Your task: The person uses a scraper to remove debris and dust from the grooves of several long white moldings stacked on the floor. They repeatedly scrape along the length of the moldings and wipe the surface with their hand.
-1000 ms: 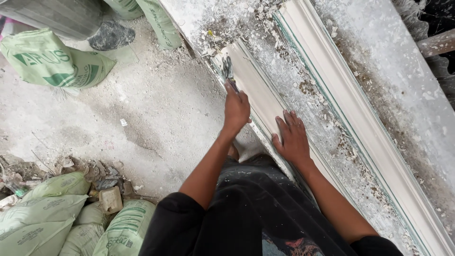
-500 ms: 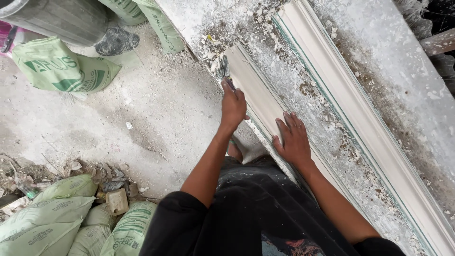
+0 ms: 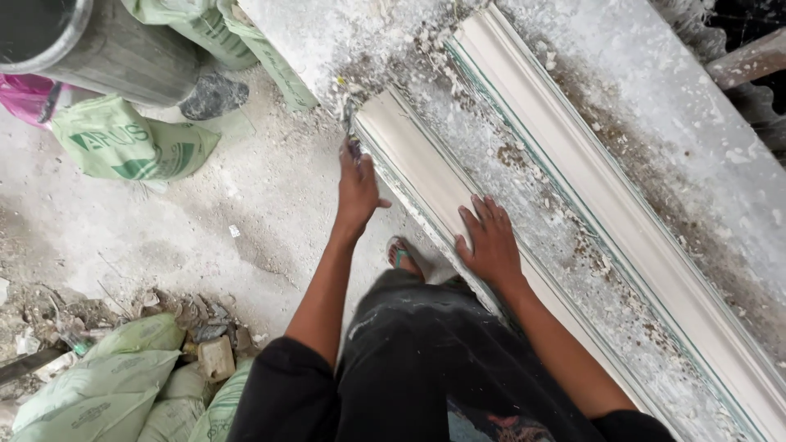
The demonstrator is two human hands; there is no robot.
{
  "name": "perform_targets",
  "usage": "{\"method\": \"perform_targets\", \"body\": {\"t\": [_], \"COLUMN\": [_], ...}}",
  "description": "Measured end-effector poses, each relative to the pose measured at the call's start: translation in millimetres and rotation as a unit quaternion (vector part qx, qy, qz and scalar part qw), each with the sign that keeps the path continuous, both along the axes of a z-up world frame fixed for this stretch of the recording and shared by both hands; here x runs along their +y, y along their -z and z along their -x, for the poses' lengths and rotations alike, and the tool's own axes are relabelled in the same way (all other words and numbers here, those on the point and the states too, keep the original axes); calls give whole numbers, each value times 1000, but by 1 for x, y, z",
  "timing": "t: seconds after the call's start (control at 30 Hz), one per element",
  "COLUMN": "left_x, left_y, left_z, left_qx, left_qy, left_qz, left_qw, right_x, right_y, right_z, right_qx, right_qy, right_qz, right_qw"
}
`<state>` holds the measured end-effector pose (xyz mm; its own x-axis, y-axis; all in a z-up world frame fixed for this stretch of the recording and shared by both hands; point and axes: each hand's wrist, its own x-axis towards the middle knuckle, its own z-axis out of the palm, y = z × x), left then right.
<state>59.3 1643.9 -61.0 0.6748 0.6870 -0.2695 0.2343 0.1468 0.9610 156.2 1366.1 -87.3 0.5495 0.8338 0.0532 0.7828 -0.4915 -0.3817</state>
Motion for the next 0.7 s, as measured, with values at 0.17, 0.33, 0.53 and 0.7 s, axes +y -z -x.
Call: {"method": "perform_targets", "body": {"t": [0.17,0.33,0.53,0.7], "left_x": [-18,30,111,146], "left_y": [-2,15,-14,-14], "left_z": [49,75,31,-21], "left_qx": [71,20,-26,14], "left_qy": [17,154,468,654], "left_qz": [-46,-217,-294,-338], "left_qw": [996,964,833,677], "right_x": [-8,-1,-3,17], "right_y": [14,7,7,-12], "right_z": [1,-4,9,75], "right_qx": [-11,-21,-15,-37], "right_qy": [20,69,115,319], "right_qz": [0,26,36,48], "right_qw": [1000,997,993,946]}}
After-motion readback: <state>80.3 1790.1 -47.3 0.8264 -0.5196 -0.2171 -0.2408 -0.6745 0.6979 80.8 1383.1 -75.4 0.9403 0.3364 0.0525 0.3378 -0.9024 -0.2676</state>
